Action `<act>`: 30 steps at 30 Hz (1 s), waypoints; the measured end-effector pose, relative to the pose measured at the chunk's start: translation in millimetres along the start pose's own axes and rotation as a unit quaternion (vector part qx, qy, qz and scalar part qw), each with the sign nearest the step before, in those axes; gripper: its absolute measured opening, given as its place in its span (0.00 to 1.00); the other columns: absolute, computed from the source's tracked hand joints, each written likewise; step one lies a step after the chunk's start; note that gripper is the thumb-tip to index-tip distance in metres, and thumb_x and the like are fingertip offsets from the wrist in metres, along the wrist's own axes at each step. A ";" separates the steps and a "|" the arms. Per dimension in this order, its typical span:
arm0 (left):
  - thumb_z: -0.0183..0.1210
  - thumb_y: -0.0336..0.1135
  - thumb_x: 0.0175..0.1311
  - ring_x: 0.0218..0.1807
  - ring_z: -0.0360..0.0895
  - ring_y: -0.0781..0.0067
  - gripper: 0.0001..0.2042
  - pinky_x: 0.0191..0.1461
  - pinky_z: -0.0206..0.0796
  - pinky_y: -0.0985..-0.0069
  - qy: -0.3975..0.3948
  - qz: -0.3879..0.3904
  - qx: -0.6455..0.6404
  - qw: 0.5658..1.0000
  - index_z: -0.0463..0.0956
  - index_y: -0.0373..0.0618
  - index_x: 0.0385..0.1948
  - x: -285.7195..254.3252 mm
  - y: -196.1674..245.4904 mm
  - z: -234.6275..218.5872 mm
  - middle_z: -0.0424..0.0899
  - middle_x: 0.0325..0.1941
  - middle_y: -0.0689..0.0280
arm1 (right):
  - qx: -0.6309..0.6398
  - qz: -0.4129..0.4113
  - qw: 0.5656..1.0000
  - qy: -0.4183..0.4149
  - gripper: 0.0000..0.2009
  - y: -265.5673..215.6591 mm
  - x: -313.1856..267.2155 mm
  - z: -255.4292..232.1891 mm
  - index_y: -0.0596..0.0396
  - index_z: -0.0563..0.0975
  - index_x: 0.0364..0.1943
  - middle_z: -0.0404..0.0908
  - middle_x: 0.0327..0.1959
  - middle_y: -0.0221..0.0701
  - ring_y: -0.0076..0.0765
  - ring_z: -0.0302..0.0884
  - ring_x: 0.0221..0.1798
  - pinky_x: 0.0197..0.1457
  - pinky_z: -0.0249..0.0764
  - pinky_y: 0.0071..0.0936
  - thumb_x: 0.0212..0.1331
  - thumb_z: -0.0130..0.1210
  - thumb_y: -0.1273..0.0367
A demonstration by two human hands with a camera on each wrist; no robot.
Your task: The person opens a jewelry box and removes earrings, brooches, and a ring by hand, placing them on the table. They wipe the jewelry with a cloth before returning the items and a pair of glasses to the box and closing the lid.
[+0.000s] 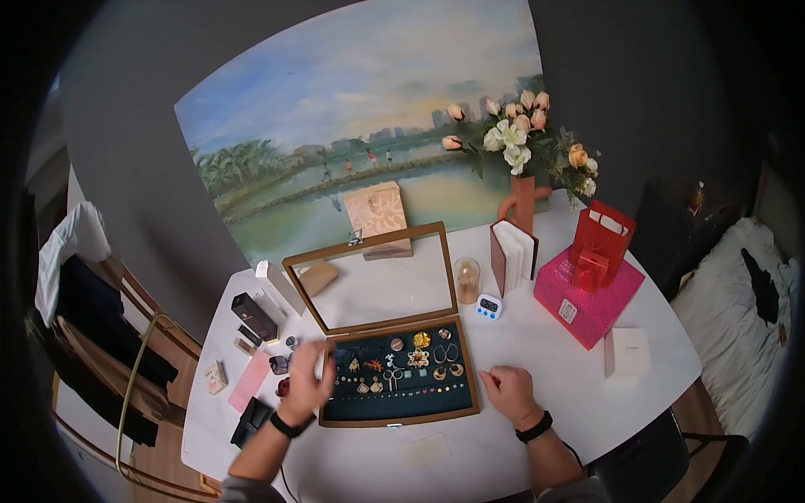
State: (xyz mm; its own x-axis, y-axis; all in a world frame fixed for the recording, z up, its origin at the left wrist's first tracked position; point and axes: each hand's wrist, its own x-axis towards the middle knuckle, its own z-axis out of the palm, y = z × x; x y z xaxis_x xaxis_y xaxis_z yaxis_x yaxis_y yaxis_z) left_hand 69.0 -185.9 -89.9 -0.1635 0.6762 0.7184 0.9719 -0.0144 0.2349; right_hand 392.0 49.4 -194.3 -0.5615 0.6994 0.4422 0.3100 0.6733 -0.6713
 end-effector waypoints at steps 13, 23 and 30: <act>0.54 0.50 0.86 0.45 0.87 0.65 0.27 0.55 0.78 0.67 -0.148 -0.179 -0.126 0.965 0.78 0.26 0.59 221.0 -142.2 59.8 0.90 0.43 0.55 | -0.011 -0.023 0.999 -0.020 0.17 2.2 -0.3 -0.2 0.57 0.80 0.22 0.80 0.23 0.45 0.60 0.80 0.28 0.32 0.74 0.50 0.68 0.67 0.64; 0.60 0.39 0.84 0.39 0.76 0.86 0.13 0.44 0.71 0.79 -0.289 -0.228 -0.188 0.911 0.83 0.38 0.43 206.4 -78.8 10.7 0.85 0.35 0.74 | 0.002 -0.017 0.999 -0.035 0.17 2.5 -0.4 -0.4 0.57 0.79 0.22 0.80 0.24 0.46 0.61 0.80 0.29 0.32 0.73 0.52 0.69 0.66 0.65; 0.62 0.33 0.81 0.35 0.76 0.81 0.09 0.43 0.70 0.76 -0.289 -0.138 -0.106 0.941 0.81 0.37 0.40 136.6 -4.4 -26.8 0.86 0.32 0.69 | -0.029 0.056 0.996 0.065 0.19 8.2 0.4 1.1 0.58 0.75 0.21 0.78 0.22 0.46 0.61 0.76 0.26 0.30 0.70 0.48 0.68 0.67 0.65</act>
State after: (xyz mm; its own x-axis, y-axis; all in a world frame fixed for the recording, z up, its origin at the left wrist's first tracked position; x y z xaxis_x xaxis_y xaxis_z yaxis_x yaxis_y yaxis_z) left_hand 37.8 -113.2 24.7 -0.2265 0.9627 0.1479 0.8402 0.1163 0.5297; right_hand 393.5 54.9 -200.3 -0.4183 0.7936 0.4419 0.4108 0.5992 -0.6872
